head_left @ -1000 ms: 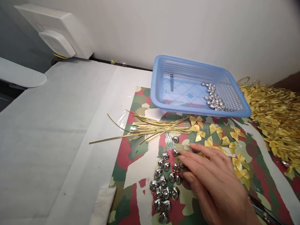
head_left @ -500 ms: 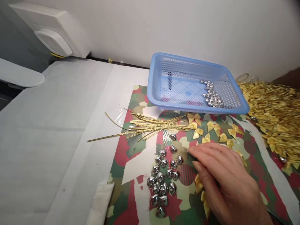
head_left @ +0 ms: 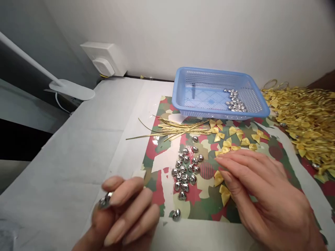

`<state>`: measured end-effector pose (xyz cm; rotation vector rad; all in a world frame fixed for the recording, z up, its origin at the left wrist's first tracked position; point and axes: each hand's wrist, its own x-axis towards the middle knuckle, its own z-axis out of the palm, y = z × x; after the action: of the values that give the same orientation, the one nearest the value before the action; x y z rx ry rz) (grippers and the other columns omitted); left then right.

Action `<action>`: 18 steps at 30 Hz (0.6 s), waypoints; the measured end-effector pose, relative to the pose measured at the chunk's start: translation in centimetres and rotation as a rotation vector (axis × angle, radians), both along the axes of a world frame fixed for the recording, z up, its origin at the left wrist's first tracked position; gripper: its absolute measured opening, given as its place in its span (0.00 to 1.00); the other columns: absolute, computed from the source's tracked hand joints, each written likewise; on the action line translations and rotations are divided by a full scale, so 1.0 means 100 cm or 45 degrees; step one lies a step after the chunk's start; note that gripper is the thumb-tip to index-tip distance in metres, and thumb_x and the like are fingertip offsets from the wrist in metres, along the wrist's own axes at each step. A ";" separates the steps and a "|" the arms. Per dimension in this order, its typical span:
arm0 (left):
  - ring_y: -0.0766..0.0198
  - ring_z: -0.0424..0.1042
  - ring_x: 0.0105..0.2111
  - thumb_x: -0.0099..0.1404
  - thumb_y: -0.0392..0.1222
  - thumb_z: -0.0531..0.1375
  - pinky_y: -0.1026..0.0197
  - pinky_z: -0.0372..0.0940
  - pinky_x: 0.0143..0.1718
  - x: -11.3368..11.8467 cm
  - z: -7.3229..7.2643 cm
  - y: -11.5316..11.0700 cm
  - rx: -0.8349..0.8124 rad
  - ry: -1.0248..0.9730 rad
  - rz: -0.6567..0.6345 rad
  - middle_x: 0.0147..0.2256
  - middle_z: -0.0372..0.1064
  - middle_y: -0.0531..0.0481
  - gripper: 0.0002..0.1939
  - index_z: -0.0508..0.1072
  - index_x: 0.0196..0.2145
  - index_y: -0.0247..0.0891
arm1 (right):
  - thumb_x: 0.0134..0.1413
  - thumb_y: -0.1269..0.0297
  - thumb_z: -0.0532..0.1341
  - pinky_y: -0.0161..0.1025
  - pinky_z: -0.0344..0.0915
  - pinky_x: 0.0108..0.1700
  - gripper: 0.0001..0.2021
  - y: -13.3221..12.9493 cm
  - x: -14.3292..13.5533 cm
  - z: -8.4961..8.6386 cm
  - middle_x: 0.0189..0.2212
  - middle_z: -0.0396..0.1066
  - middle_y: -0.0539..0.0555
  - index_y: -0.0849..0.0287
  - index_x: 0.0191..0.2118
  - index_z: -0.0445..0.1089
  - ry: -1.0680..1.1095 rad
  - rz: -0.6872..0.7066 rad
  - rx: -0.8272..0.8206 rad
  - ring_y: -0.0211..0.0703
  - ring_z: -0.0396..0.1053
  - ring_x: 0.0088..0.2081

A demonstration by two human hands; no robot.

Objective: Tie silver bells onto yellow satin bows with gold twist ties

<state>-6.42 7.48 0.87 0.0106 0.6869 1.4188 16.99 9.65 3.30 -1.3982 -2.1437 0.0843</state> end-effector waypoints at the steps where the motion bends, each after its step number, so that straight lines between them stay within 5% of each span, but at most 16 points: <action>1: 0.80 0.75 0.18 0.55 0.31 0.72 0.81 0.69 0.20 0.007 0.011 0.004 0.090 -0.114 0.056 0.29 0.77 0.66 0.16 0.76 0.37 0.49 | 0.62 0.74 0.59 0.47 0.62 0.52 0.09 -0.004 0.002 0.002 0.42 0.77 0.56 0.62 0.46 0.73 -0.006 -0.009 0.005 0.48 0.70 0.47; 4: 0.76 0.77 0.21 0.61 0.24 0.65 0.76 0.73 0.24 0.017 0.025 0.011 0.180 -0.162 0.045 0.31 0.76 0.59 0.15 0.74 0.40 0.42 | 0.62 0.74 0.59 0.47 0.62 0.53 0.10 -0.022 0.010 0.005 0.43 0.76 0.56 0.60 0.47 0.72 0.008 -0.054 0.021 0.47 0.70 0.47; 10: 0.74 0.76 0.22 0.58 0.19 0.65 0.73 0.74 0.25 0.011 0.016 0.010 0.303 -0.146 -0.131 0.33 0.75 0.57 0.18 0.73 0.40 0.39 | 0.62 0.73 0.58 0.46 0.62 0.52 0.10 -0.064 0.027 -0.005 0.43 0.75 0.57 0.61 0.47 0.72 0.027 -0.071 -0.032 0.48 0.70 0.47; 18: 0.74 0.75 0.26 0.52 0.26 0.73 0.75 0.73 0.30 0.025 0.018 -0.004 0.289 -0.002 -0.192 0.30 0.76 0.53 0.15 0.75 0.36 0.33 | 0.64 0.71 0.57 0.41 0.66 0.47 0.10 -0.108 0.040 -0.022 0.42 0.76 0.57 0.61 0.49 0.69 0.015 0.006 -0.049 0.45 0.72 0.43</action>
<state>-3.88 7.05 2.62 0.2345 0.5098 1.3438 20.95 -1.16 1.12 -1.4107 -2.1464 0.1356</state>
